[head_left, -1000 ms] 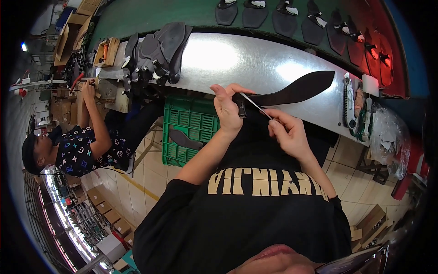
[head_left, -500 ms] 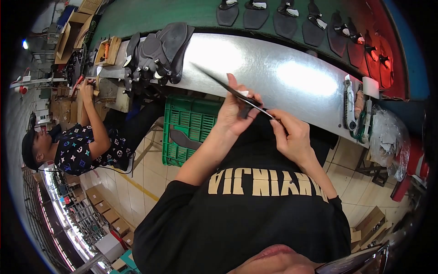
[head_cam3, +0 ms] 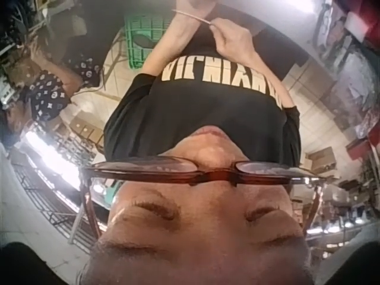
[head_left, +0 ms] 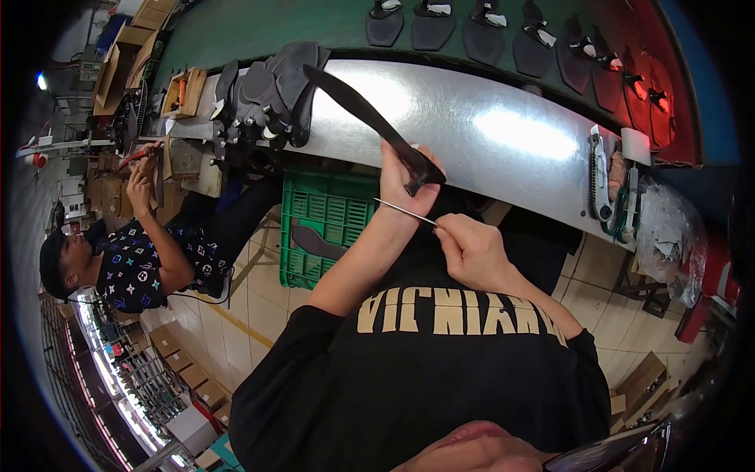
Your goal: Manually assemble and trim components of sandals or shoes at a manufacturing workbench.
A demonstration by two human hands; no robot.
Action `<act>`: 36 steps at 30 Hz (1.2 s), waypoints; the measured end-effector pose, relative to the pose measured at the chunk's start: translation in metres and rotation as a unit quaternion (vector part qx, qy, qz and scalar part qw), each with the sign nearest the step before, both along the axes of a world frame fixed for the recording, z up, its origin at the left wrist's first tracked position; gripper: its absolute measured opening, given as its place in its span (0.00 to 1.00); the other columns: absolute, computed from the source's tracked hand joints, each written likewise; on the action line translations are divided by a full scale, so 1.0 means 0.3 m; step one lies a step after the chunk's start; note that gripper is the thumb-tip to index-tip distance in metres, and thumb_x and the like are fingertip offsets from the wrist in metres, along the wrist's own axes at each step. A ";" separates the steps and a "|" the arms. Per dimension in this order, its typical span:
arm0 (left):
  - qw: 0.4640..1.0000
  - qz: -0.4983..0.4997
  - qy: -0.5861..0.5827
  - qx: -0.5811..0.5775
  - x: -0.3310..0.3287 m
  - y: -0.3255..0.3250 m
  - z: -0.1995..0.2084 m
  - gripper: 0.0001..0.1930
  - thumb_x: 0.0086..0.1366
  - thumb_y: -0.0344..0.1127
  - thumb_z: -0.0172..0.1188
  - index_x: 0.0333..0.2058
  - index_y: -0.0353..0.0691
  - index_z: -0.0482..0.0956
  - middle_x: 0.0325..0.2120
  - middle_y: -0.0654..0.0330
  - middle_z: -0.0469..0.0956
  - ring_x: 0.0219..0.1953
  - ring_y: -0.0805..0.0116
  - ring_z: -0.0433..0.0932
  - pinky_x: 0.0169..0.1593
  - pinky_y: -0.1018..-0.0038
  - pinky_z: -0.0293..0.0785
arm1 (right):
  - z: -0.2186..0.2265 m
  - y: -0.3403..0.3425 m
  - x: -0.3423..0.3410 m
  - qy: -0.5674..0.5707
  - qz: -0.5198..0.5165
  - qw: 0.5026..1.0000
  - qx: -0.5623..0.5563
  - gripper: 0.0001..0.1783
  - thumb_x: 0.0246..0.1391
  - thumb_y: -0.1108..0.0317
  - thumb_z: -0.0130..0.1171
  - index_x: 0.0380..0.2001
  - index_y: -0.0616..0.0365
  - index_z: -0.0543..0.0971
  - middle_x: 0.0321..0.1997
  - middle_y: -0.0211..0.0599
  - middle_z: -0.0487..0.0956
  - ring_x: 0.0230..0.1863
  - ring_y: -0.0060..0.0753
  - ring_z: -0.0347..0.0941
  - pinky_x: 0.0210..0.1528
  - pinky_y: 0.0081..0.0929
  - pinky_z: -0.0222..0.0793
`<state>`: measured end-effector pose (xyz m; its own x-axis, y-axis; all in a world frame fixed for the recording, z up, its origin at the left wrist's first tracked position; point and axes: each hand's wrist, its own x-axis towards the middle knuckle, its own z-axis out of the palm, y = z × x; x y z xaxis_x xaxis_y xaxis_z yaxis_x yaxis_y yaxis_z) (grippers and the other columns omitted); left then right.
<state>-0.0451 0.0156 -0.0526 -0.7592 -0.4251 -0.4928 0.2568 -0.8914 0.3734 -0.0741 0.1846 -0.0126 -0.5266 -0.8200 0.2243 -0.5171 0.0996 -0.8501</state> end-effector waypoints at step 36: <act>0.475 0.075 -0.328 -0.813 -0.591 -0.761 -0.127 0.15 0.53 0.39 0.69 0.40 0.44 0.82 0.46 0.55 0.77 0.49 0.52 0.75 0.53 0.60 0.70 | -0.052 0.224 -0.398 0.277 -0.363 0.882 0.121 0.24 0.46 0.76 0.61 0.51 0.57 0.77 0.42 0.46 0.73 0.45 0.48 0.69 0.50 0.40 0.65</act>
<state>-0.2225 -0.2129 -0.0907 -0.5702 -0.6729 0.4713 -0.3747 0.7236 0.5797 -0.1934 0.2519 -0.0281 -0.7968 -0.3709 0.4770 -0.5717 0.7184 -0.3964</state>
